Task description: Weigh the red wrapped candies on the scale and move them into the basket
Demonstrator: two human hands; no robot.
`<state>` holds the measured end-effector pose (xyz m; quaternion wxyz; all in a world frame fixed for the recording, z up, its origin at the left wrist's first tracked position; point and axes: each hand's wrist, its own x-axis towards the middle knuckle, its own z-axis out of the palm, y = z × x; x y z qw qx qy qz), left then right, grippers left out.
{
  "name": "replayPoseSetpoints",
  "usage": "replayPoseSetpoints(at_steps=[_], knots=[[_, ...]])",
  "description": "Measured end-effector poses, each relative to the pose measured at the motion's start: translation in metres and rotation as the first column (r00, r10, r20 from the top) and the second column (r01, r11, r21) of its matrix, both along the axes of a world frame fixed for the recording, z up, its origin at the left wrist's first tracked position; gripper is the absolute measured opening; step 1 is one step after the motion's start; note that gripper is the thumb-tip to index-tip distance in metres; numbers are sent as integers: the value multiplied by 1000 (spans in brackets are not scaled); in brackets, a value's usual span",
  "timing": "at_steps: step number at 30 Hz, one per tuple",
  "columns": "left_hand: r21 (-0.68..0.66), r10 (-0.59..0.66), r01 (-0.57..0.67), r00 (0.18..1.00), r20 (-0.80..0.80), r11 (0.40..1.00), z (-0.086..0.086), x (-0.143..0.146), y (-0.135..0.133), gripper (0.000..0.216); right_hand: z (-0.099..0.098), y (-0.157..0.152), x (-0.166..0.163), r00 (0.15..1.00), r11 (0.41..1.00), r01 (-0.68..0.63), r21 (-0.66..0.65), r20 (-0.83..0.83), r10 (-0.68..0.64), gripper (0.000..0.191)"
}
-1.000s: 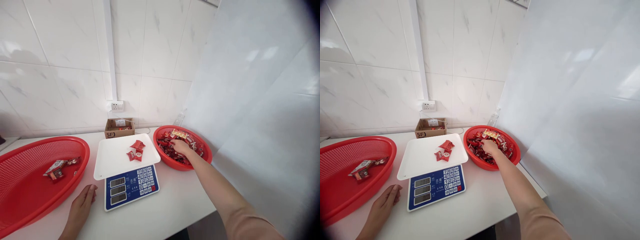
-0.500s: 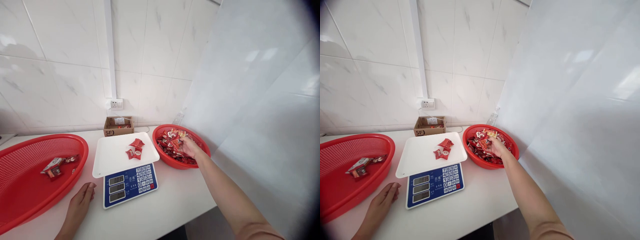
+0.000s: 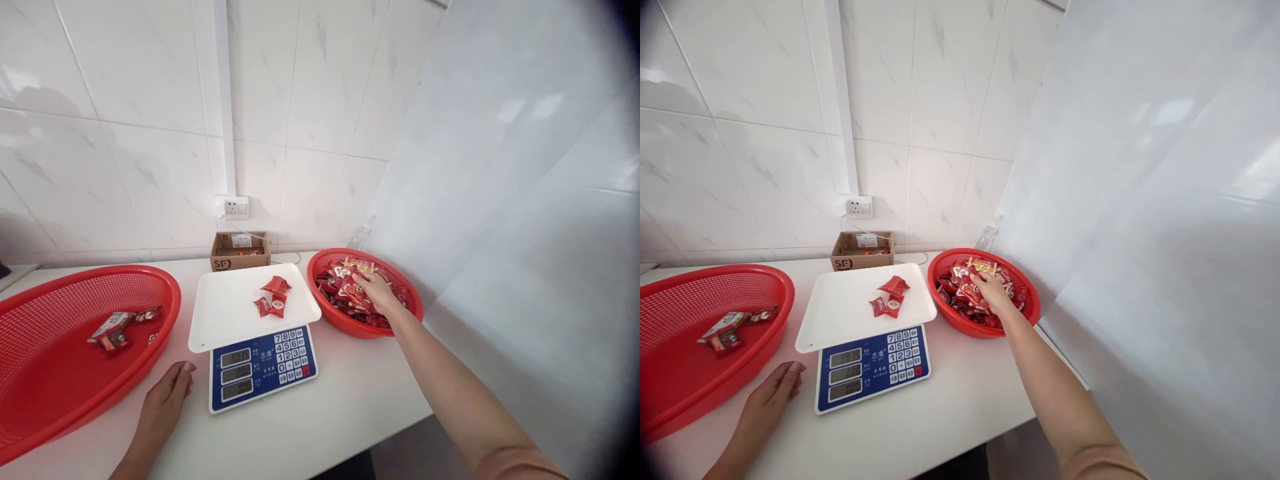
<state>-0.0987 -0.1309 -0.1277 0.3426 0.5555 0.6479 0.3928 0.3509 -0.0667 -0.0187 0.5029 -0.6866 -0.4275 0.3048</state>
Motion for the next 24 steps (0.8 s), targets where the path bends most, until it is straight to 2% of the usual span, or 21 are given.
replayPoseSetpoints(at_steps=[5,8,10,13,17,19,21,24], knots=[[-7,4,-4,1000,-29,1000,4,2,-1,49,16,-2,-6,944,995,39,90,324,-66,26],[-4,5,-5,999,-37,1000,3,1,-1,48,27,-1,-17,955,990,-14,138,294,-28,30],[5,-5,5,999,-33,1000,1,1,0,47,34,-1,-30,970,986,-106,131,230,74,31],[13,-9,10,1000,-22,1000,-1,1,0,45,42,-3,-55,941,952,-304,19,164,297,30],[44,-4,5,1000,-23,999,2,4,-2,44,44,-4,-86,805,833,-516,-200,219,551,27],[58,-2,3,1000,-29,998,6,5,-3,43,44,-2,-96,764,829,-505,-240,322,559,23],[60,-1,3,1000,-30,998,9,6,-4,42,44,0,-101,771,860,-467,-204,383,509,23],[49,1,0,1000,-17,999,11,7,-5,41,46,1,-103,814,878,-456,-145,329,478,25]])
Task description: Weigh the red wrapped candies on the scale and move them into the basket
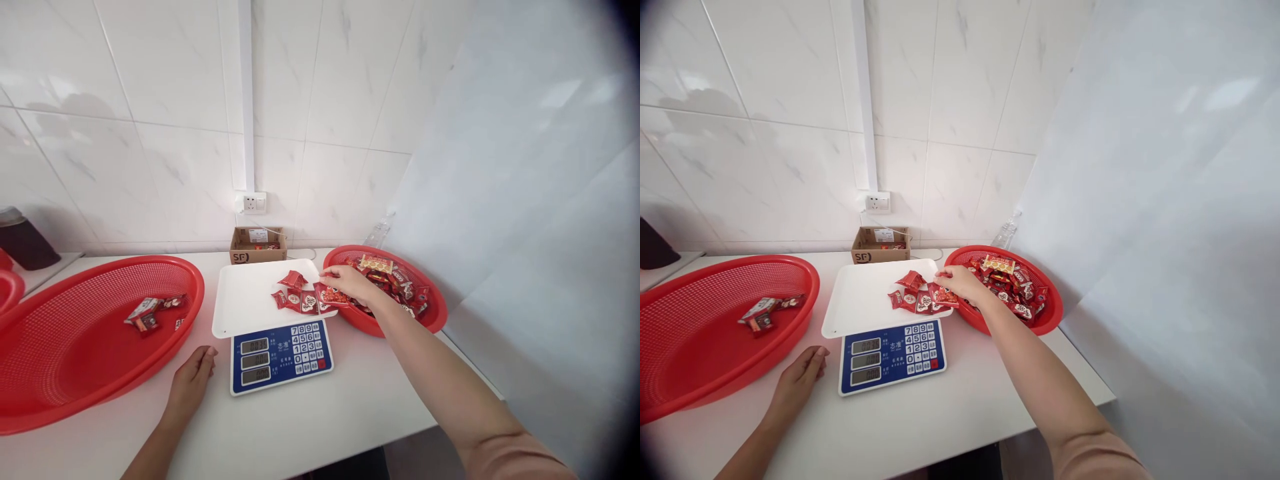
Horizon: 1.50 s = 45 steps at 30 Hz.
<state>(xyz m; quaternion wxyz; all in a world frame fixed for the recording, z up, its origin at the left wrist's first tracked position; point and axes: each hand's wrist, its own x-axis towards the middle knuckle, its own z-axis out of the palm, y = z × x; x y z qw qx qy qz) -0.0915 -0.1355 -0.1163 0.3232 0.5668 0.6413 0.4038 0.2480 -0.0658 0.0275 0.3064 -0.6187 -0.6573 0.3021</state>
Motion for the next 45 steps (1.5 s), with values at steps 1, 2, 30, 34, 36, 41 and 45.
replayPoseSetpoints(at_steps=[1,2,30,34,36,41,45], knots=[[-6,-1,1,1000,4,1000,0,0,0,41,1,-1,0,999,1000,5,-6,-32,-6,25],[-9,-4,4,1000,7,1000,0,0,0,41,2,-2,-1,998,1000,14,-9,-64,-14,24],[10,-25,24,999,27,1000,-4,-1,-1,35,-30,22,-97,850,985,-113,-131,-526,28,16],[9,-30,30,999,17,1000,-4,-1,0,34,-36,30,-107,902,999,-44,10,-429,44,15],[10,-27,27,1000,6,1000,-4,-1,-1,33,-37,34,-111,941,994,-53,93,-328,81,12],[1,-22,22,1000,22,1000,-2,1,-1,34,-37,43,-116,999,964,-40,263,-20,47,8],[-6,-17,17,999,31,1000,-3,1,-1,35,-34,50,-114,999,955,47,293,-7,-47,9]])
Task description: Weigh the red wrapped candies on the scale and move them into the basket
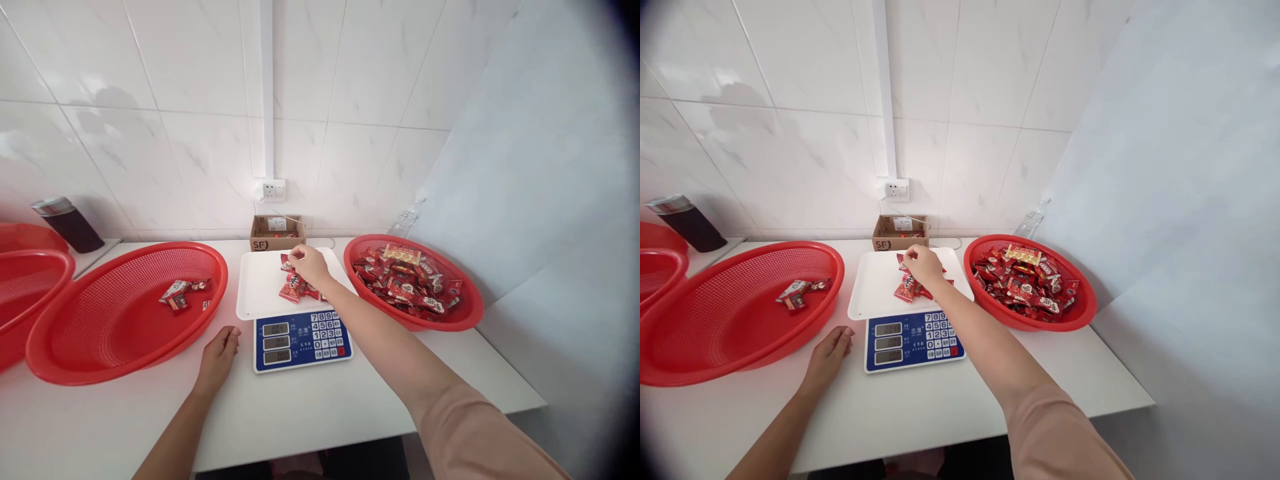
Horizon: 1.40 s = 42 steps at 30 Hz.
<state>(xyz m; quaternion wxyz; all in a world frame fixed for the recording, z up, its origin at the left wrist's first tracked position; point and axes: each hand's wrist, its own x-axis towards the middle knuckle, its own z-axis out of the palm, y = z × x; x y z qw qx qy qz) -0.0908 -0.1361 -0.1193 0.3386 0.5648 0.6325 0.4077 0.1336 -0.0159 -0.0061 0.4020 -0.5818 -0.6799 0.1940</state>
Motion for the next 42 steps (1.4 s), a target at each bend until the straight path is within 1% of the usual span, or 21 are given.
replayPoseSetpoints(at_steps=[3,5,8,10,11,13,15,18,21,24,28,33,39,42], knots=[[2,-12,12,1000,5,1000,-3,-1,1,36,4,5,6,985,995,41,85,-171,-26,13],[1,-15,15,1000,10,1000,-4,-2,2,38,8,7,11,940,993,70,100,-339,-32,16],[2,-9,9,1000,23,1000,-4,-2,1,38,17,6,21,799,997,64,39,-601,-28,19],[5,-3,2,1000,23,1000,-2,-1,1,37,24,2,28,721,999,28,-40,-692,-48,18],[7,-1,1,1000,22,1000,-1,-1,1,37,28,-1,32,711,996,4,-93,-700,-68,17],[12,1,-1,1000,17,1000,-1,0,1,37,32,-8,40,749,980,-45,-192,-656,-94,17],[11,-2,2,1000,8,1000,0,0,1,37,33,-16,49,835,971,-68,-230,-546,-70,16],[3,-4,4,1000,-1,1000,2,1,0,35,30,-30,63,954,974,-35,-225,-299,-34,20],[2,0,0,1000,-3,1000,5,1,-1,35,26,-42,77,993,985,19,-170,-110,-38,22],[-1,-4,4,1000,-14,1000,7,2,-2,35,24,-50,93,998,995,55,-84,-37,-58,21],[7,-6,7,999,-33,1000,7,2,-2,34,22,-54,118,986,986,160,-44,52,-158,21],[9,0,1,999,-40,1000,7,2,-2,34,14,-55,144,953,973,227,49,196,-233,19],[0,-5,5,1000,-30,1000,4,1,-1,34,5,-57,160,898,953,302,34,326,-296,19],[2,-7,7,1000,-28,1000,3,0,-1,34,2,-58,165,855,941,334,43,407,-322,20]])
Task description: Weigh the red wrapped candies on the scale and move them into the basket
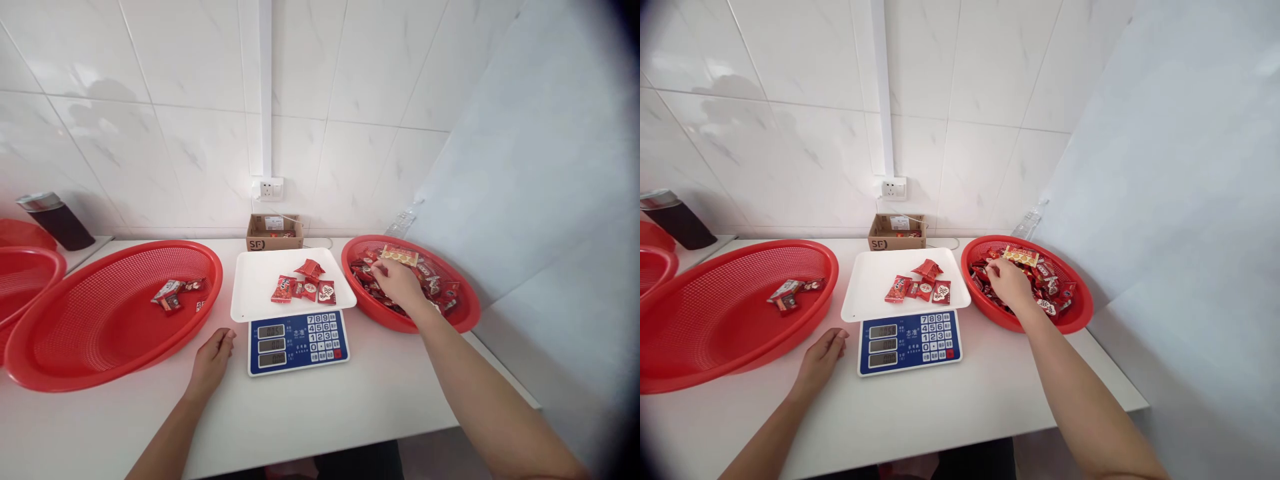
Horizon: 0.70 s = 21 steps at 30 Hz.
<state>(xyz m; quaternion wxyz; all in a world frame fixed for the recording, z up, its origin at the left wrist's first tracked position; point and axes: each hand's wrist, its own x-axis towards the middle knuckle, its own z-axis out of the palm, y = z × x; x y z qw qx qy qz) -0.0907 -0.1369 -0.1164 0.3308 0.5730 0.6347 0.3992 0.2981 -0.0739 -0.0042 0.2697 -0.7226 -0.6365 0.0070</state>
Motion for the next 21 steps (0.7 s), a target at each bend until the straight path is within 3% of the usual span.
replayPoseSetpoints(at_steps=[8,11,15,21], knots=[[-13,-14,14,1000,-10,1000,-4,-2,0,36,2,-3,-4,998,1000,11,21,64,-13,21],[-7,-12,12,1000,-20,1000,-5,-2,0,36,5,-6,-18,995,997,-73,31,76,70,23],[7,-7,8,999,-33,1000,-6,-2,1,37,5,-1,-46,965,968,-243,-64,88,248,32],[11,3,-3,1000,6,1000,-5,-1,0,37,-3,23,-83,933,928,-336,-164,75,351,39]])
